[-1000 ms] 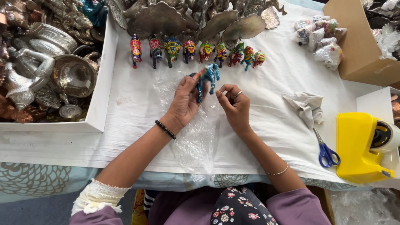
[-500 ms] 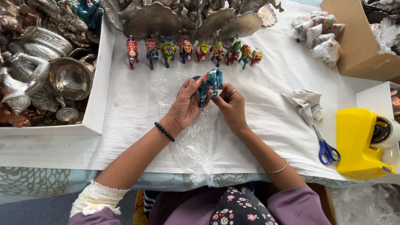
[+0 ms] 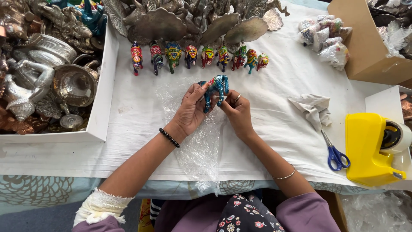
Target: The person wraps a small, colorful horse figurine in bubble wrap on a table covered with a white cloth. They secure the wrapped figurine using a yellow tape dispenser and clear tape, then place it aside among other similar items.
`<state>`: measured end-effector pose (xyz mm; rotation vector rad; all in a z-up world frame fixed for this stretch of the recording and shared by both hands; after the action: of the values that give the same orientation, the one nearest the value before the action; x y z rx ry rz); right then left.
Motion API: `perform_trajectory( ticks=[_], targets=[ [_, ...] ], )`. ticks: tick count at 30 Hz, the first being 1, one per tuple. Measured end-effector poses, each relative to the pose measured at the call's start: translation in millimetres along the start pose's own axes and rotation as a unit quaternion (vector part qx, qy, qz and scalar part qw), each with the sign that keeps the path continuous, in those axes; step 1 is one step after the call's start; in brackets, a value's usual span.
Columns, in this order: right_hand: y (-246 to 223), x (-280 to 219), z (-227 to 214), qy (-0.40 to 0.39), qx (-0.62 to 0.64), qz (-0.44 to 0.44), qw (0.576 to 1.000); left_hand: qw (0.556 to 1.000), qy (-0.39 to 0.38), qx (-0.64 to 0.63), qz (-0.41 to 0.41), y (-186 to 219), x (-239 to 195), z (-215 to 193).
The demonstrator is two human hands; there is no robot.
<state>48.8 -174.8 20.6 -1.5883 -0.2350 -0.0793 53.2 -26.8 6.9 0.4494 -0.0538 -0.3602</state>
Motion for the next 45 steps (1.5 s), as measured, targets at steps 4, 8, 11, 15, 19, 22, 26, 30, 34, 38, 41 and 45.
perform_trajectory(
  ticks=[4, 8, 11, 15, 19, 22, 26, 30, 34, 38, 41, 45],
  targets=[
    [-2, 0, 1, -0.014, 0.01, -0.005, 1.0, 1.0, 0.015, 0.013, -0.011, 0, -3, 5],
    [-5, 0, 3, -0.016, 0.019, -0.006, 1.0, 0.999, 0.025, 0.026, -0.017, 0, -3, 5],
    [-4, -1, 1, -0.004, 0.002, -0.002, 1.0, 0.999, 0.038, 0.021, -0.013, -1, -2, 3],
    [-1, -1, -2, 0.014, -0.02, -0.008, 1.0, 0.999, 0.047, 0.004, 0.002, 0, -1, 1],
    [-5, -3, -2, 0.014, -0.027, -0.015, 0.999, 0.999, 0.04, -0.003, 0.017, 1, 0, 1],
    [-15, -6, -1, 0.031, -0.05, -0.032, 0.998, 0.999, 0.039, 0.007, 0.024, 2, 1, 1],
    [-18, -7, -2, 0.061, -0.098, -0.05, 0.992, 0.998, 0.056, 0.005, 0.023, -1, 2, -3],
    [-21, -6, -2, 0.069, -0.137, -0.054, 0.987, 0.997, 0.067, 0.0, 0.028, -2, 3, -9],
    [-18, -4, -4, 0.073, -0.154, -0.063, 0.983, 0.997, 0.072, 0.002, 0.0, 1, -1, -5],
    [-28, -7, -6, 0.084, -0.174, -0.077, 0.978, 0.997, 0.062, 0.031, -0.04, -2, -8, 11],
    [-37, -6, -5, 0.089, -0.19, -0.088, 0.974, 0.995, 0.037, 0.079, -0.058, -4, -6, 12],
    [-40, -9, -5, 0.084, -0.207, -0.099, 0.97, 0.989, 0.013, 0.117, -0.089, -9, -2, 3]
  ],
)
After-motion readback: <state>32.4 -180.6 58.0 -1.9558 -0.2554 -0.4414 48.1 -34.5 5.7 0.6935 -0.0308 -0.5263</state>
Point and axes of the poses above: each hand's wrist, its own x-axis towards the middle knuckle, its own z-axis out of the palm, y = z × x, the point moved 7 cm from there along x, towards the middle knuckle
